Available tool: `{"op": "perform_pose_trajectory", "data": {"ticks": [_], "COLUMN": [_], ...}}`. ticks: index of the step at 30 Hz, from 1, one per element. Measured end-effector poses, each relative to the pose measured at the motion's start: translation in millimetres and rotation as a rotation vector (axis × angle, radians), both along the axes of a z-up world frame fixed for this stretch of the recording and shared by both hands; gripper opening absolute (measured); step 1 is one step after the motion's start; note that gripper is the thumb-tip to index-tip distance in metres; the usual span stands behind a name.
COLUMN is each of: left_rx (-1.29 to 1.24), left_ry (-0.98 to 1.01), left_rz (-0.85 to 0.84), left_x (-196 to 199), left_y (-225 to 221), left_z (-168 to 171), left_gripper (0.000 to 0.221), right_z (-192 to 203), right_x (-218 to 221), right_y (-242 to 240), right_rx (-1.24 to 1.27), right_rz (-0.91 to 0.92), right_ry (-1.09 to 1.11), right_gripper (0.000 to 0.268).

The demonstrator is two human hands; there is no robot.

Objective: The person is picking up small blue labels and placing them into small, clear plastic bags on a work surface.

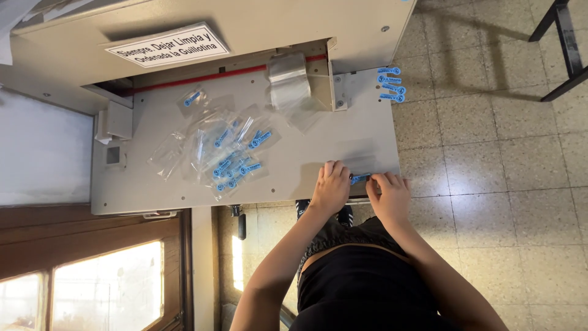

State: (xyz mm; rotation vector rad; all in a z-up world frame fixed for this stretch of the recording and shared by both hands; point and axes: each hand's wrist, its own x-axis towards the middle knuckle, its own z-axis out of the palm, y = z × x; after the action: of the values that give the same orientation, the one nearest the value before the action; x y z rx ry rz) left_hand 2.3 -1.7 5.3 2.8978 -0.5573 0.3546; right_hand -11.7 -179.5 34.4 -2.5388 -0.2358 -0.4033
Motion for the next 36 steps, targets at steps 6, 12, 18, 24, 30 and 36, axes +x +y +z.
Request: {"op": "perform_pose_trajectory", "data": {"ticks": [6,12,18,24,30,36], "left_rx": [-0.023,0.018,0.077,0.099,0.100,0.182], "left_ry": [0.069,0.095,0.076,0.074,0.042,0.029], "left_rz": [-0.032,-0.082,-0.070,-0.076,-0.083,-0.082], "left_x": [-1,3,10,9,5,2], "left_y": [5,6,5,1,0,-2], "left_z": [17,19,-22,-15,-23,-25], "left_gripper": [0.010,0.010,0.010,0.012,0.016,0.019], "right_z": [-7,-19,-41,-40,-41,-41], "right_x": [4,15,20,21,21,19], "right_y": [-13,-11,-8,-8,-6,-6], "right_rx": [0.195,0.146,-0.033,-0.093,-0.112,-0.128], "right_rz": [-0.025,0.145,0.182,0.209,0.200,0.206], "right_ry": [0.049,0.083,0.030,-0.035,-0.096,-0.163], "right_gripper": [0.029,0.016,0.013,0.015,0.018,0.019]}}
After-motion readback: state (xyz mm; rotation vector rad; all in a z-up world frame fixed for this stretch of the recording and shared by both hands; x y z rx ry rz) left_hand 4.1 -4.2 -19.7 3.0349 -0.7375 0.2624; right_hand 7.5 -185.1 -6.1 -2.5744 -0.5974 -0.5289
